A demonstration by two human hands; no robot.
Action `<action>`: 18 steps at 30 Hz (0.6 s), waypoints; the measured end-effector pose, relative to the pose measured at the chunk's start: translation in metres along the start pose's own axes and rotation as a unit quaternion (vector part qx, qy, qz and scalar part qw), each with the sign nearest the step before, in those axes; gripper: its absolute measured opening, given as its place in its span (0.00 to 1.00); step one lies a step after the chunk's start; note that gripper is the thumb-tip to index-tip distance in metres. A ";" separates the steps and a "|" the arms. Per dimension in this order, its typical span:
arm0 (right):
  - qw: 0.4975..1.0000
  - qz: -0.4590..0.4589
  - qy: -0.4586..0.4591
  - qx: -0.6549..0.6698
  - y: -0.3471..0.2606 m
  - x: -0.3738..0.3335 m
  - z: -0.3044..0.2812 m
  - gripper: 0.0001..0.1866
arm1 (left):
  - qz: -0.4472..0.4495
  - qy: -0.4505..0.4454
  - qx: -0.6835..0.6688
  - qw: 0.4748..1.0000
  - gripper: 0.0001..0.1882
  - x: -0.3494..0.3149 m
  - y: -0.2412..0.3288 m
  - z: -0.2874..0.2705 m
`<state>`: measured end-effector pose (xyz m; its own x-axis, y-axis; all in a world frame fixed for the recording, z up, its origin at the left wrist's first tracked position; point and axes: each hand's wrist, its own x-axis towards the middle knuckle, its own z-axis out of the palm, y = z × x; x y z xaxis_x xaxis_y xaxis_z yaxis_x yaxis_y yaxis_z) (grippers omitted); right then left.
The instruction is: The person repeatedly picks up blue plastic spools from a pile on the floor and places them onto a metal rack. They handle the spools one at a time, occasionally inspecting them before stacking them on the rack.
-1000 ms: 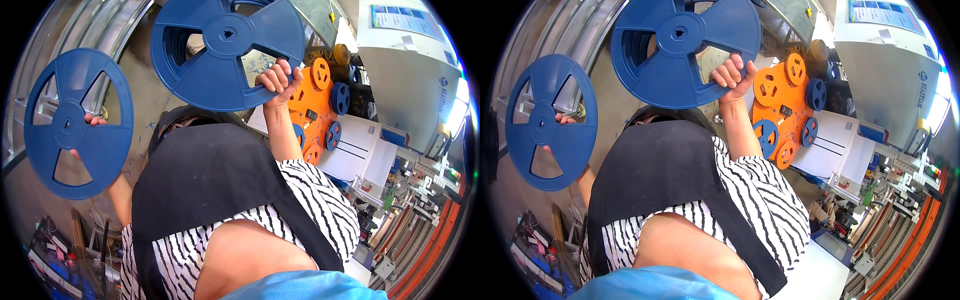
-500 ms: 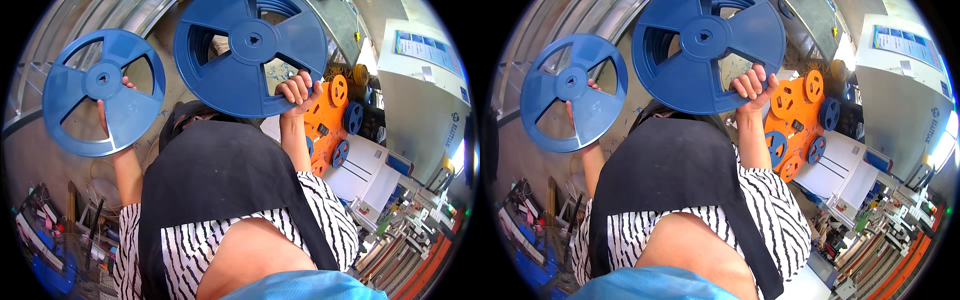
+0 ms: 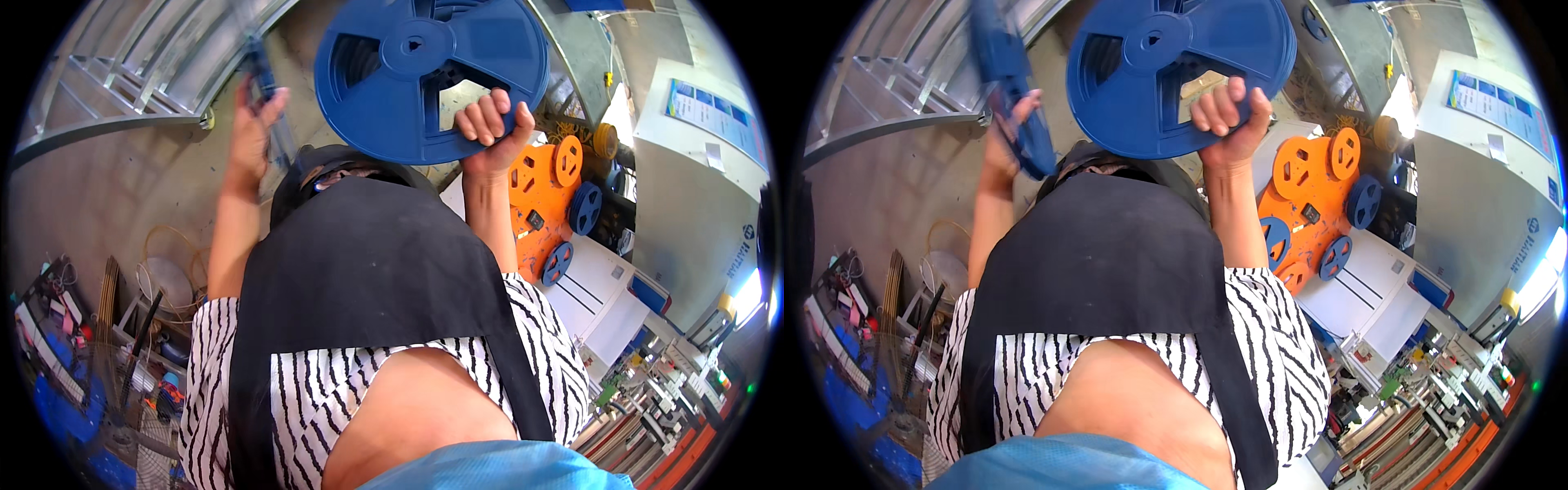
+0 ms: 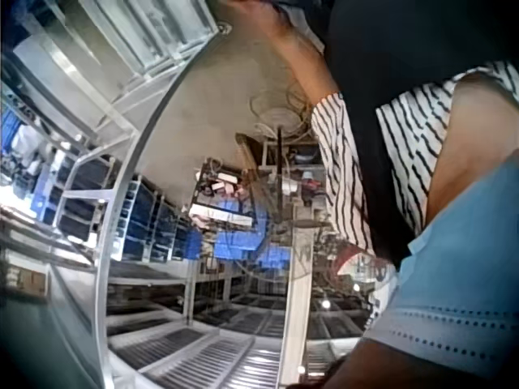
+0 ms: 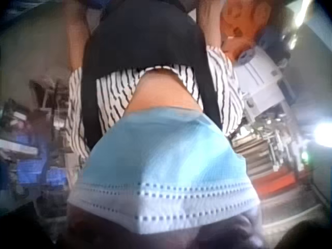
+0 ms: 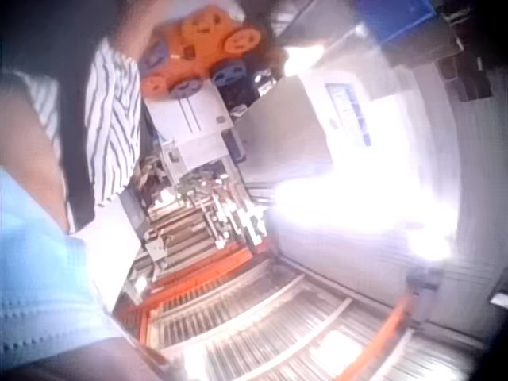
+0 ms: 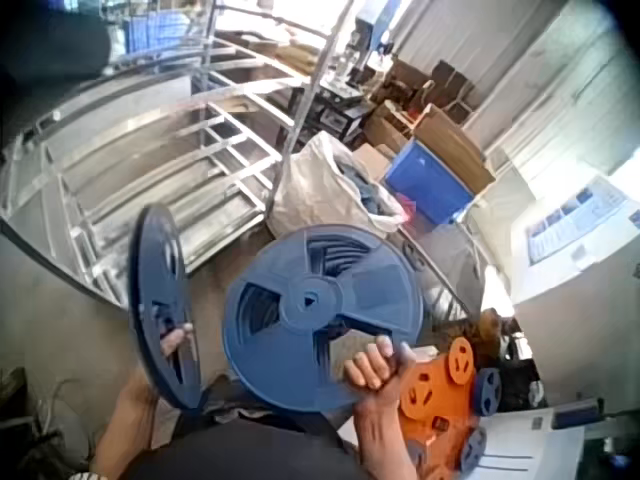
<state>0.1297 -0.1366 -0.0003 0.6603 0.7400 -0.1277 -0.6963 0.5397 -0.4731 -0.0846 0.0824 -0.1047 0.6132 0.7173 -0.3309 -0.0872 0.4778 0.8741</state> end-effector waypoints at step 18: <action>0.949 0.075 0.118 -0.284 0.025 -0.012 0.028 0.25 | -0.122 -0.207 -0.319 0.917 0.40 -0.009 0.026 0.000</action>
<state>0.0966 -0.1211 0.0142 0.6575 0.6447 -0.3899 -0.5679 0.0840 -0.8188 -0.0925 0.0881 -0.0790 0.9098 0.3580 -0.2099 -0.2674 0.8926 0.3631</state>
